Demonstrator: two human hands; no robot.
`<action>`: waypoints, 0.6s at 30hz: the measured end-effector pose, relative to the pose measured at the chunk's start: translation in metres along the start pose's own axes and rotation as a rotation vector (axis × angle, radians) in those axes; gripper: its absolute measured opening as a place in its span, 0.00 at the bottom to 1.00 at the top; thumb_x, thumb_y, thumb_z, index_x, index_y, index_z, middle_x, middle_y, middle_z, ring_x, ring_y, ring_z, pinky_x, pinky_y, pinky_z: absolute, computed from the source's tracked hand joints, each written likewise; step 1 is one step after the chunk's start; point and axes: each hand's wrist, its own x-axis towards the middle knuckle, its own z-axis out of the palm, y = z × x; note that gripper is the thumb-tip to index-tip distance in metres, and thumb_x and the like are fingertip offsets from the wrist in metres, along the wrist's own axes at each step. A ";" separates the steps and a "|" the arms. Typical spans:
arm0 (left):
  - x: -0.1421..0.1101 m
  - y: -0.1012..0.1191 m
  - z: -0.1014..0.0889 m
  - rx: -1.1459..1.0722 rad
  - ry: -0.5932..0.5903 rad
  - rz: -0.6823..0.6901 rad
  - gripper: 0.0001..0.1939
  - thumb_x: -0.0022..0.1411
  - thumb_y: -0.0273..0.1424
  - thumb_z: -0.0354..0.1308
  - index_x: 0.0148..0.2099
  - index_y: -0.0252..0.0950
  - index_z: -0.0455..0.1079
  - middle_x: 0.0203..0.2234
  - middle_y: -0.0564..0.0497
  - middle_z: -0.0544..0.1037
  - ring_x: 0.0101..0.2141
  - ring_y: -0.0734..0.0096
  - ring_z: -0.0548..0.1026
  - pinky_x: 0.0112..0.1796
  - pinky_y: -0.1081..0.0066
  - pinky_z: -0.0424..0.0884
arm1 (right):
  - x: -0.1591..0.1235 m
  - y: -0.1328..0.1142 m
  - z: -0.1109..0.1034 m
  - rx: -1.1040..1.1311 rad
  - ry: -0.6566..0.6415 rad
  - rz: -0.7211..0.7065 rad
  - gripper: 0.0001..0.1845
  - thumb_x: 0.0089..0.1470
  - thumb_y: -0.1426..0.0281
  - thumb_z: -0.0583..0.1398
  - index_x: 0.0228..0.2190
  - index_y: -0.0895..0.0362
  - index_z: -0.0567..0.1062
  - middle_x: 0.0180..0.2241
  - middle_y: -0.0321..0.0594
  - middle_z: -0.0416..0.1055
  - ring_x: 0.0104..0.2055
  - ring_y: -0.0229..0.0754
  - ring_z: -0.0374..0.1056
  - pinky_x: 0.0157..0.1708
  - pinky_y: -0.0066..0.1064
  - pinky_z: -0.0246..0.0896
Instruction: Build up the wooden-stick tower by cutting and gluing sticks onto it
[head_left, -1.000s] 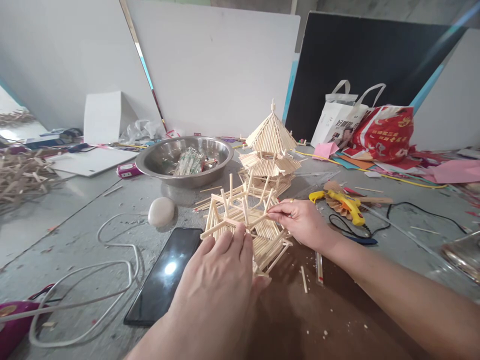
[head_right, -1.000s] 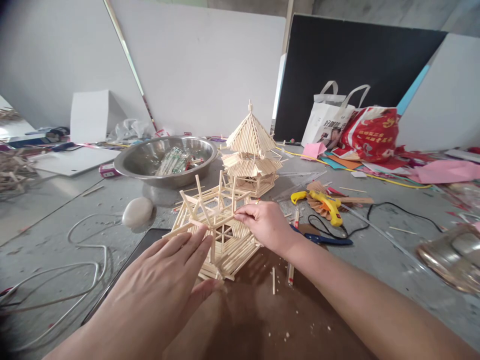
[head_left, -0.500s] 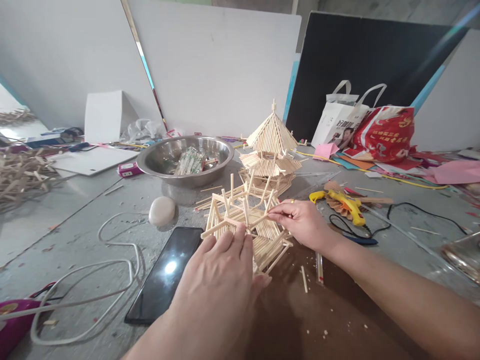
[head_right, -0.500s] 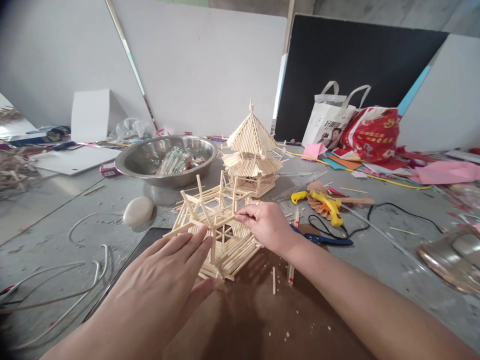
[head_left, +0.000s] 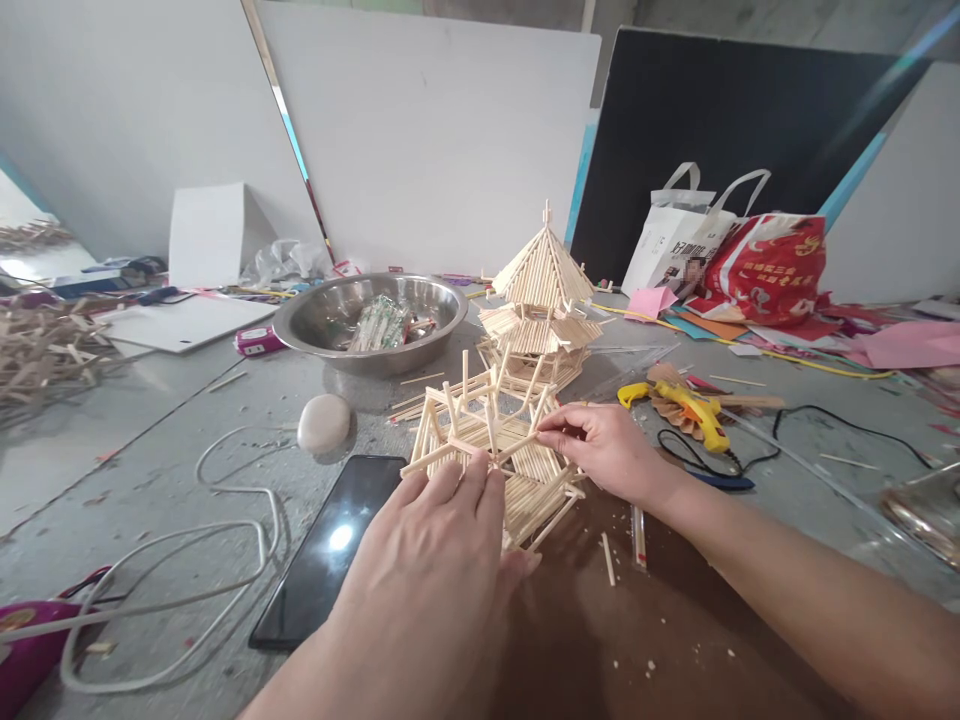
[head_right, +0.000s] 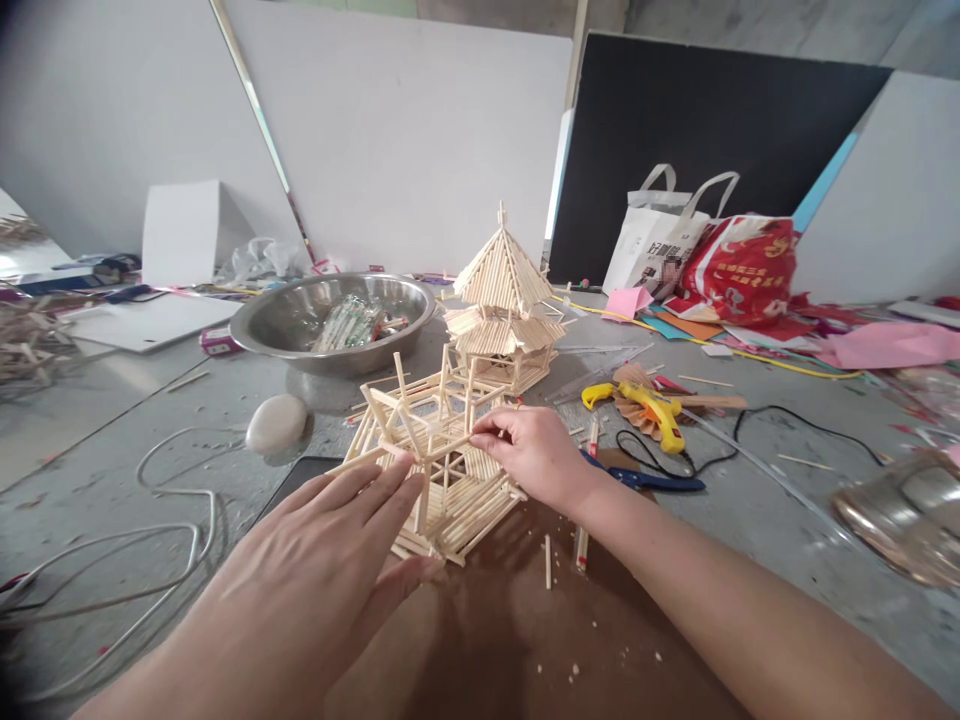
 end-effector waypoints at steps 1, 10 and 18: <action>0.000 0.000 -0.001 0.007 0.013 0.003 0.20 0.54 0.36 0.53 0.47 0.31 0.68 0.44 0.41 0.72 0.43 0.55 0.70 0.41 0.58 0.67 | 0.000 0.000 0.000 0.001 -0.003 0.002 0.06 0.49 0.68 0.57 0.28 0.53 0.76 0.28 0.35 0.75 0.29 0.37 0.68 0.30 0.28 0.60; -0.008 0.006 -0.010 -0.083 0.090 0.028 0.14 0.54 0.35 0.52 0.41 0.34 0.70 0.41 0.44 0.74 0.41 0.58 0.70 0.40 0.60 0.67 | -0.002 -0.002 -0.002 -0.003 -0.012 0.002 0.07 0.49 0.68 0.57 0.29 0.55 0.75 0.29 0.35 0.75 0.28 0.35 0.68 0.29 0.26 0.59; -0.005 0.022 0.009 -0.192 0.007 0.282 0.19 0.56 0.41 0.49 0.45 0.35 0.66 0.36 0.46 0.73 0.37 0.62 0.69 0.38 0.61 0.65 | -0.004 -0.003 -0.001 -0.053 0.011 -0.027 0.06 0.49 0.69 0.58 0.29 0.55 0.75 0.29 0.36 0.75 0.29 0.36 0.68 0.29 0.26 0.58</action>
